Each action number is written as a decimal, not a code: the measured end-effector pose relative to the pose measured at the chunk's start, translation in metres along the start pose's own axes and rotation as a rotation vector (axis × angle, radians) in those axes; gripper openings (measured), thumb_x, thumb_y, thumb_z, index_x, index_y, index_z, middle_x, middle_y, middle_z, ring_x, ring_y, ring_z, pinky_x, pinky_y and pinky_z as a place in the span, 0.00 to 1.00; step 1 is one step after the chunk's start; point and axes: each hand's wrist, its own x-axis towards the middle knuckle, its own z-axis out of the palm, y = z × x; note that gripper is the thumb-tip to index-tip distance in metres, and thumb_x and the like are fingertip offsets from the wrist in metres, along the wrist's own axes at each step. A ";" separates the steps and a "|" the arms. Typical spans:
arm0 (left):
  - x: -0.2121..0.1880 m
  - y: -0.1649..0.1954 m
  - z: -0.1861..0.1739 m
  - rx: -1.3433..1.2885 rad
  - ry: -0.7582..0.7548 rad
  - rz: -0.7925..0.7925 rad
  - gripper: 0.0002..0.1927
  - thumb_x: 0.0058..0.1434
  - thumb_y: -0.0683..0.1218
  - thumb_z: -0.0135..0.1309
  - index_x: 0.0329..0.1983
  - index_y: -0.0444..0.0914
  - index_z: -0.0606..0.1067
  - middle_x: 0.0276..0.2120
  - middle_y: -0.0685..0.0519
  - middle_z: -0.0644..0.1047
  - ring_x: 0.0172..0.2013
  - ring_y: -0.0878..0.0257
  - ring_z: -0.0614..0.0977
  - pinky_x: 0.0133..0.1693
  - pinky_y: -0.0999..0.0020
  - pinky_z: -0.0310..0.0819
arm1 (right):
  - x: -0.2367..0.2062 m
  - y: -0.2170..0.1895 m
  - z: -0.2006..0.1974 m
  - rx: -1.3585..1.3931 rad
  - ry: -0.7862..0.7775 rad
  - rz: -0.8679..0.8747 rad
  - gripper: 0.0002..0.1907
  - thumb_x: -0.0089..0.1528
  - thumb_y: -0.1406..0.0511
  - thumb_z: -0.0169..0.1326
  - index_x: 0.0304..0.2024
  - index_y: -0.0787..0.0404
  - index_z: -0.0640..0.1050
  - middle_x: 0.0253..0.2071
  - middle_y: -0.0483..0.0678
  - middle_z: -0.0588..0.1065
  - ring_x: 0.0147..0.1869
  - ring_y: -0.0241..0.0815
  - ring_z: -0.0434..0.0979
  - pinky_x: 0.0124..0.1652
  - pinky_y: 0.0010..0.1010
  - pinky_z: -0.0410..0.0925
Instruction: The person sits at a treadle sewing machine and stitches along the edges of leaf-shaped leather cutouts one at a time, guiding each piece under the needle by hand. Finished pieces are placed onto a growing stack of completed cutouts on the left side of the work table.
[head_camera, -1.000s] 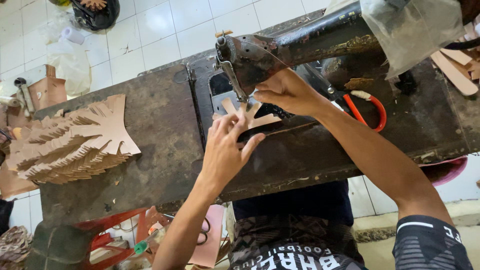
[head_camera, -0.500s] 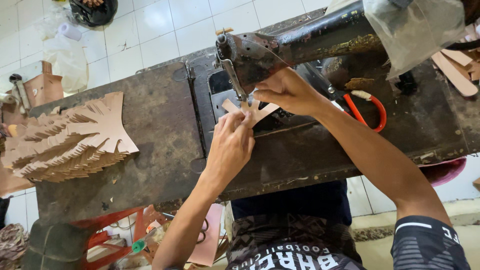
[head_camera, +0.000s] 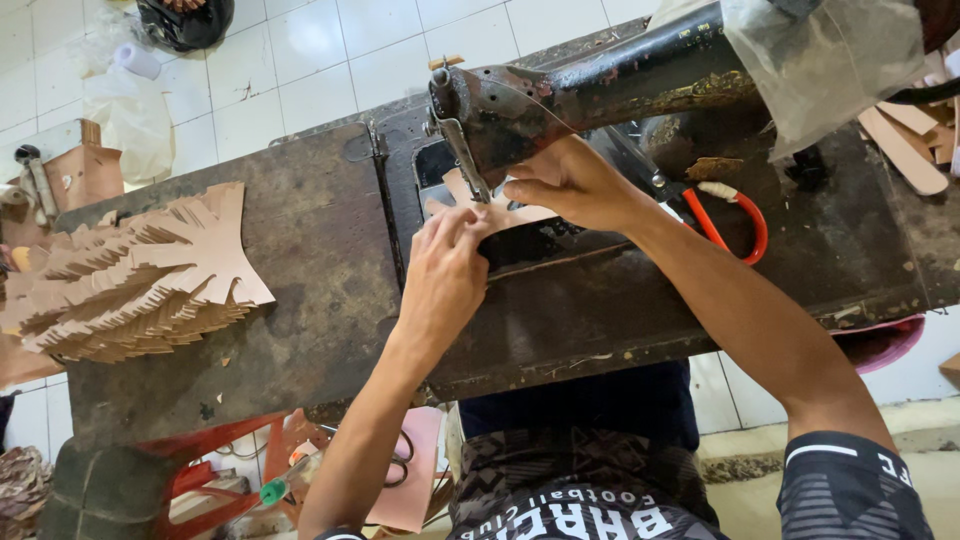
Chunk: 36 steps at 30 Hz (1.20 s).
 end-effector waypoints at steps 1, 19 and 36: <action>0.000 -0.003 0.001 0.041 -0.004 -0.006 0.18 0.54 0.37 0.57 0.50 0.34 0.76 0.53 0.44 0.74 0.58 0.46 0.73 0.60 0.52 0.66 | 0.000 -0.001 0.000 0.007 0.004 -0.011 0.25 0.69 0.74 0.56 0.68 0.65 0.67 0.66 0.52 0.72 0.71 0.45 0.72 0.73 0.43 0.66; 0.031 -0.026 0.016 -0.123 0.064 -0.164 0.22 0.59 0.51 0.64 0.52 0.36 0.78 0.61 0.39 0.72 0.63 0.40 0.71 0.62 0.45 0.61 | 0.001 -0.008 0.005 0.079 0.005 -0.017 0.25 0.69 0.73 0.55 0.68 0.64 0.67 0.66 0.50 0.71 0.71 0.44 0.71 0.73 0.43 0.65; 0.037 -0.051 0.005 -0.178 -0.040 -0.035 0.18 0.65 0.52 0.61 0.56 0.41 0.80 0.64 0.50 0.75 0.67 0.47 0.70 0.65 0.49 0.57 | 0.002 -0.011 0.005 0.045 0.000 -0.030 0.30 0.70 0.72 0.55 0.73 0.63 0.61 0.70 0.51 0.68 0.75 0.44 0.68 0.75 0.43 0.62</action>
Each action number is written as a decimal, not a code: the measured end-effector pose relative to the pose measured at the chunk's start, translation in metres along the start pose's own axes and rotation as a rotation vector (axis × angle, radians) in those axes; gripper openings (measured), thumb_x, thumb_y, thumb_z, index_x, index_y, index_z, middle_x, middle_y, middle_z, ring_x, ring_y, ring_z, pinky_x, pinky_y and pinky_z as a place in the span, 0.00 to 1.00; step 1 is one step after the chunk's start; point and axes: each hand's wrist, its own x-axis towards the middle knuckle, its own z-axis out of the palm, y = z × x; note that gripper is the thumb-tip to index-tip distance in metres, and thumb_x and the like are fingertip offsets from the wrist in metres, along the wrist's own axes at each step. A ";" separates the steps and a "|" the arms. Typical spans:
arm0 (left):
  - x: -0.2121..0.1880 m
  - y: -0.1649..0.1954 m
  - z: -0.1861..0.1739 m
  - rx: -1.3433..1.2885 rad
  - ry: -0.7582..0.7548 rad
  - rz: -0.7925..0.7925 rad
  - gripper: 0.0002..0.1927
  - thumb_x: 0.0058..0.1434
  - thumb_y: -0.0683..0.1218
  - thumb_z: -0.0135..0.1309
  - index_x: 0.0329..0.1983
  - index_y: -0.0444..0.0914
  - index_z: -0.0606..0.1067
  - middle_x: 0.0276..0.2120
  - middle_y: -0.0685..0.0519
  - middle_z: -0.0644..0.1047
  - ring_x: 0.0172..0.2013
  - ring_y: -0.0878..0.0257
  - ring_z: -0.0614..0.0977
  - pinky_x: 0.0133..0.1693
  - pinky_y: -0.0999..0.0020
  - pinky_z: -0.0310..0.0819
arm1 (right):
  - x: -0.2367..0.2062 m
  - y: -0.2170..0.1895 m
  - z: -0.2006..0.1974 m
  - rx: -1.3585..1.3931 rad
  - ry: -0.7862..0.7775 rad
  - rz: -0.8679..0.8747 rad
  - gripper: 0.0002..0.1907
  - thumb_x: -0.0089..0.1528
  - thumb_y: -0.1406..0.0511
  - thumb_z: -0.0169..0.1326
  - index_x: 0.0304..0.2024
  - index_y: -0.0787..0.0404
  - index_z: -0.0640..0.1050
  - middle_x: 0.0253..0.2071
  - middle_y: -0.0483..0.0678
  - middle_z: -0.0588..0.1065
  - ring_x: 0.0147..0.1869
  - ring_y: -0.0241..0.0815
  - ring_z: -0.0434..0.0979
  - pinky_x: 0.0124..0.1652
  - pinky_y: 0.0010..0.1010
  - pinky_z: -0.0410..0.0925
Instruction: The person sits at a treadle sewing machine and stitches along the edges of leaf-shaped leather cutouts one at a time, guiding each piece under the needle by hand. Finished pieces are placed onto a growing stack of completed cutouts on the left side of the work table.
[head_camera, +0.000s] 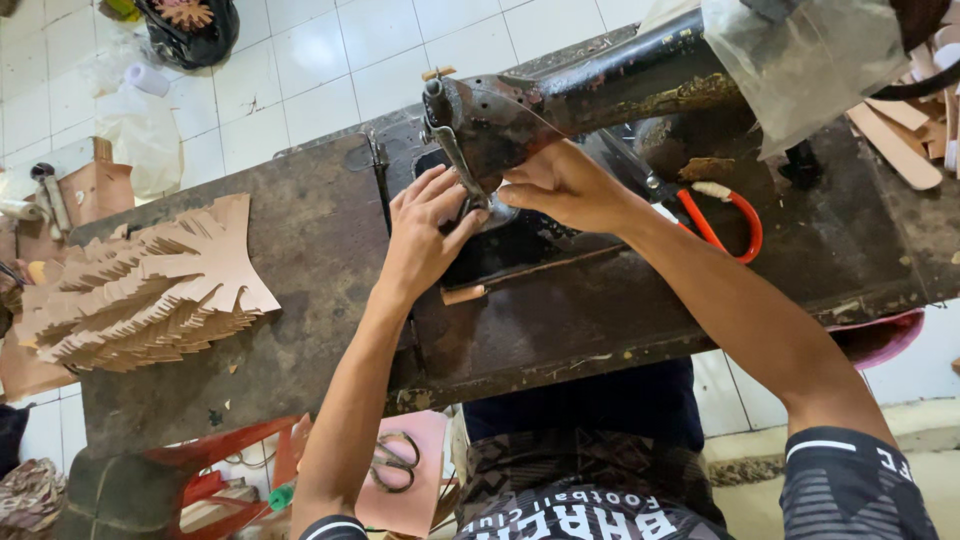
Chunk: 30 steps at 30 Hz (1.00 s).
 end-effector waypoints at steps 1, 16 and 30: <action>-0.001 0.001 0.000 0.047 0.006 -0.007 0.17 0.65 0.53 0.61 0.54 0.41 0.81 0.64 0.50 0.75 0.67 0.48 0.70 0.64 0.50 0.57 | 0.000 -0.001 0.000 -0.003 0.003 0.008 0.31 0.69 0.72 0.55 0.73 0.63 0.60 0.70 0.51 0.68 0.74 0.44 0.68 0.75 0.43 0.62; -0.052 0.068 -0.010 0.193 0.025 -0.085 0.29 0.65 0.61 0.59 0.55 0.33 0.78 0.53 0.45 0.75 0.54 0.48 0.74 0.56 0.52 0.66 | -0.011 0.026 -0.016 -0.308 0.029 0.220 0.08 0.71 0.69 0.57 0.51 0.67 0.78 0.48 0.53 0.77 0.54 0.45 0.76 0.63 0.40 0.69; -0.047 0.080 0.005 0.155 0.078 0.000 0.21 0.63 0.45 0.59 0.58 0.34 0.75 0.54 0.46 0.74 0.55 0.50 0.74 0.53 0.54 0.69 | -0.001 0.002 0.000 0.048 -0.004 -0.017 0.29 0.69 0.73 0.56 0.71 0.63 0.63 0.69 0.48 0.68 0.74 0.42 0.68 0.75 0.43 0.62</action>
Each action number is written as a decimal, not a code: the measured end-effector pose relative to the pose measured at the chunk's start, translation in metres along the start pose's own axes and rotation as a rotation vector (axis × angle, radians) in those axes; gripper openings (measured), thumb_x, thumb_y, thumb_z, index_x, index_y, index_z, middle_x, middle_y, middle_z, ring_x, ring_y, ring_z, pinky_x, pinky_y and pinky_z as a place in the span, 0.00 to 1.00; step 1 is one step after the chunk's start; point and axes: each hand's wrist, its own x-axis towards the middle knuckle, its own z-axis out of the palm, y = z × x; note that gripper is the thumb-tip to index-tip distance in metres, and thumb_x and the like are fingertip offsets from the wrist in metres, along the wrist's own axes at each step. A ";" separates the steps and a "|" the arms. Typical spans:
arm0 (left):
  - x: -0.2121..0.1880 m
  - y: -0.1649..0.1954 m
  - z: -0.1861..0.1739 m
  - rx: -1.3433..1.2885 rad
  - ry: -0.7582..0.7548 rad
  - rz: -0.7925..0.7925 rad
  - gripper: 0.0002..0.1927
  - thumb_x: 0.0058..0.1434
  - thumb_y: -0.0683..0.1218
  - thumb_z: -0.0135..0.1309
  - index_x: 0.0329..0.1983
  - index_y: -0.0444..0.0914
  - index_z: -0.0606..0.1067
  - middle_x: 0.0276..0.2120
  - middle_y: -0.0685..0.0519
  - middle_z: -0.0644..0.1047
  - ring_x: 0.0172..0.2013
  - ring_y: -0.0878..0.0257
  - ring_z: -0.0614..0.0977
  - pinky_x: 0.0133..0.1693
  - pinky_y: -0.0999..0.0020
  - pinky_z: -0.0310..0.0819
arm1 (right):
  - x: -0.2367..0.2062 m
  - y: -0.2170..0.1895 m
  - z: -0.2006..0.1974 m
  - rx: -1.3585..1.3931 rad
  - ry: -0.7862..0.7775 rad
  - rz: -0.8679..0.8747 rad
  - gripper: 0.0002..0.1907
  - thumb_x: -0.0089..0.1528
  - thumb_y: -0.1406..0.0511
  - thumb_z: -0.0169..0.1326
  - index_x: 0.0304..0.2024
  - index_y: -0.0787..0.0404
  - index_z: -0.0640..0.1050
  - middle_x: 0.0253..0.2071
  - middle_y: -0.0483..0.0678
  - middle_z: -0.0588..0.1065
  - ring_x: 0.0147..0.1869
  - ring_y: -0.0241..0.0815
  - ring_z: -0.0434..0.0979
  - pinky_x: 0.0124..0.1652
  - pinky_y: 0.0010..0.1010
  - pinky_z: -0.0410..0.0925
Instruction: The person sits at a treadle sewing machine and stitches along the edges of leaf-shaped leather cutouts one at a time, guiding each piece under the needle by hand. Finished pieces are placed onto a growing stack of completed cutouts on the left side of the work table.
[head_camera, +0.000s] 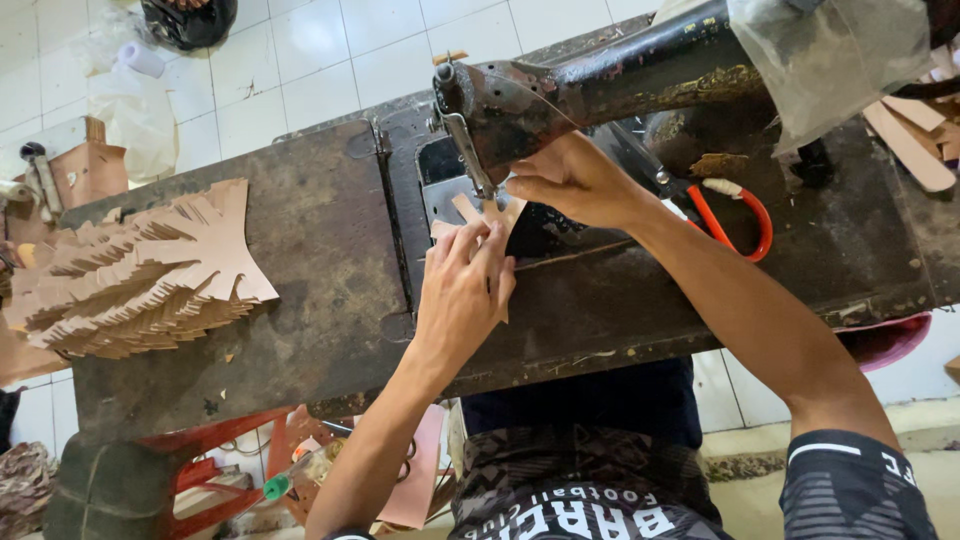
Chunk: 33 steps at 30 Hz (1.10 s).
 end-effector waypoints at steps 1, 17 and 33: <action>0.000 0.000 0.000 0.001 0.004 -0.001 0.21 0.62 0.45 0.59 0.58 0.34 0.75 0.54 0.46 0.74 0.55 0.49 0.74 0.53 0.54 0.68 | 0.000 0.000 0.000 -0.007 -0.005 -0.006 0.29 0.69 0.73 0.56 0.71 0.63 0.64 0.69 0.48 0.69 0.74 0.42 0.68 0.75 0.43 0.62; 0.008 -0.031 0.009 0.126 -0.059 -0.002 0.21 0.54 0.39 0.59 0.53 0.33 0.76 0.53 0.46 0.74 0.56 0.49 0.74 0.57 0.54 0.67 | -0.001 0.003 -0.003 -0.123 -0.004 0.011 0.23 0.69 0.72 0.56 0.66 0.65 0.68 0.69 0.53 0.71 0.75 0.47 0.70 0.73 0.45 0.60; 0.035 -0.065 0.019 -0.160 0.129 -0.070 0.18 0.61 0.44 0.60 0.53 0.34 0.77 0.53 0.40 0.77 0.56 0.43 0.78 0.59 0.52 0.70 | 0.002 -0.003 0.000 -0.128 -0.013 0.007 0.23 0.69 0.72 0.55 0.67 0.65 0.69 0.66 0.50 0.73 0.72 0.43 0.72 0.73 0.43 0.62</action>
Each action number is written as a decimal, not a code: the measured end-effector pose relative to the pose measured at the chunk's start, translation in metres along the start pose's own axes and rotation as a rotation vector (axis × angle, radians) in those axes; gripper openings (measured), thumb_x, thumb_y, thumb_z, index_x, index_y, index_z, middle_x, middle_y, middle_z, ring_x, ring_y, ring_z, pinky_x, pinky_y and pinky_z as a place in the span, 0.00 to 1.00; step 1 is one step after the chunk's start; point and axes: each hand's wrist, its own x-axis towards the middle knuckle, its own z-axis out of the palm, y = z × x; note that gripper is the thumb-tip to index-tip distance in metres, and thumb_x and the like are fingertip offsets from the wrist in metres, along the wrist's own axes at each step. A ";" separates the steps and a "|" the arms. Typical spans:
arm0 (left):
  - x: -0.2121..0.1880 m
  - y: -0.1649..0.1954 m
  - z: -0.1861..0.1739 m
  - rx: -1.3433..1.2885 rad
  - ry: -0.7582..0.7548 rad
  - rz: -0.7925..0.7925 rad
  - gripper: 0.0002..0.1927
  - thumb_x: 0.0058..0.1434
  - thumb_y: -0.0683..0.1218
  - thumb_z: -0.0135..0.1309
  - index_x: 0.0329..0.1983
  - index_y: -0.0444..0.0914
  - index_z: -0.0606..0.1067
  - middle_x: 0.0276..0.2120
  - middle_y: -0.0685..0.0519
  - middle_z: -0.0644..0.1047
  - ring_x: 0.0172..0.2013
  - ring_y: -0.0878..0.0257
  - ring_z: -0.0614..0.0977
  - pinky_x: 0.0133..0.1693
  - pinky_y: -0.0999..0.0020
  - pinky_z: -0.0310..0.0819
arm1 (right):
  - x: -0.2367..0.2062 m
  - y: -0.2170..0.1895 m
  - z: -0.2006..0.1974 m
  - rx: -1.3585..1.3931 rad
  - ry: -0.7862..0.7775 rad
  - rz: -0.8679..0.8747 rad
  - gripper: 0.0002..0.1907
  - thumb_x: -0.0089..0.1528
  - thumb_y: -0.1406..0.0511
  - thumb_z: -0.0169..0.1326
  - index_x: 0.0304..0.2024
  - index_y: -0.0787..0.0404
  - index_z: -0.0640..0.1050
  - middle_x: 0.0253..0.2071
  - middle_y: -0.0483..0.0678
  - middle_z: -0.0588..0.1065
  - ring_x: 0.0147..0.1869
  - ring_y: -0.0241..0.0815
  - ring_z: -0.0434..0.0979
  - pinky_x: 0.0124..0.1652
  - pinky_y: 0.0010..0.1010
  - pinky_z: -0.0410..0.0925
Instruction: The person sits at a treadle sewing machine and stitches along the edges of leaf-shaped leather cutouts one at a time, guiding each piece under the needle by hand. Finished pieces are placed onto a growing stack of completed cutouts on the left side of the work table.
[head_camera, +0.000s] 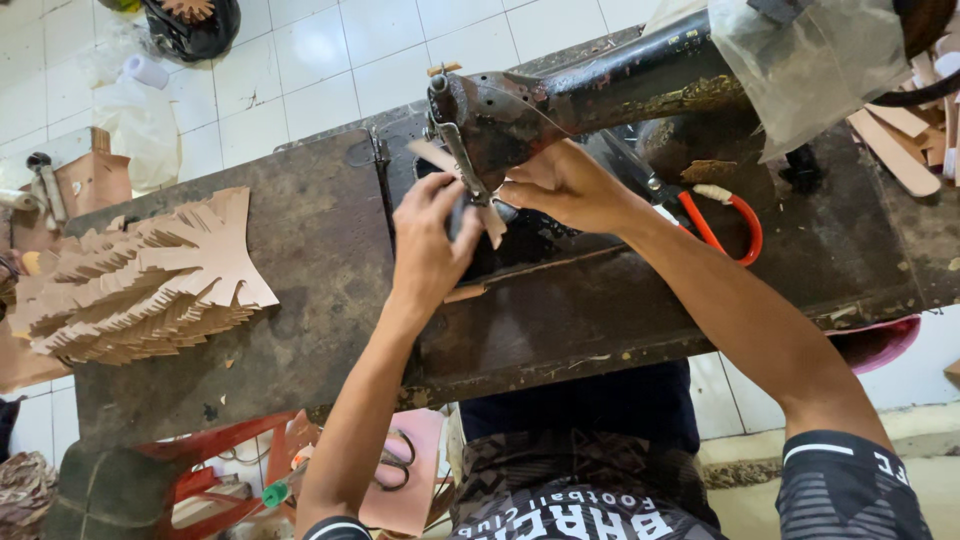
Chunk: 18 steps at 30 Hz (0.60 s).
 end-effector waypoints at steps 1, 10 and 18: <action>0.000 0.000 -0.001 -0.008 -0.037 0.000 0.20 0.61 0.45 0.61 0.55 0.33 0.77 0.56 0.39 0.76 0.58 0.42 0.76 0.60 0.51 0.67 | 0.000 -0.001 0.000 0.010 0.003 0.007 0.23 0.69 0.73 0.55 0.67 0.65 0.69 0.66 0.50 0.73 0.72 0.44 0.72 0.74 0.43 0.63; 0.007 -0.019 -0.005 -0.047 -0.258 -0.014 0.24 0.61 0.50 0.62 0.59 0.36 0.77 0.68 0.44 0.70 0.72 0.43 0.65 0.68 0.48 0.57 | -0.016 -0.057 0.006 -0.740 0.054 0.209 0.20 0.68 0.67 0.57 0.62 0.62 0.74 0.51 0.53 0.81 0.55 0.46 0.81 0.54 0.40 0.73; 0.007 -0.024 -0.003 -0.054 -0.268 -0.005 0.21 0.66 0.50 0.60 0.60 0.39 0.78 0.67 0.45 0.72 0.70 0.44 0.65 0.66 0.46 0.56 | -0.122 -0.129 -0.071 -1.799 0.824 -0.127 0.09 0.76 0.68 0.48 0.48 0.63 0.81 0.37 0.47 0.80 0.35 0.34 0.80 0.35 0.24 0.71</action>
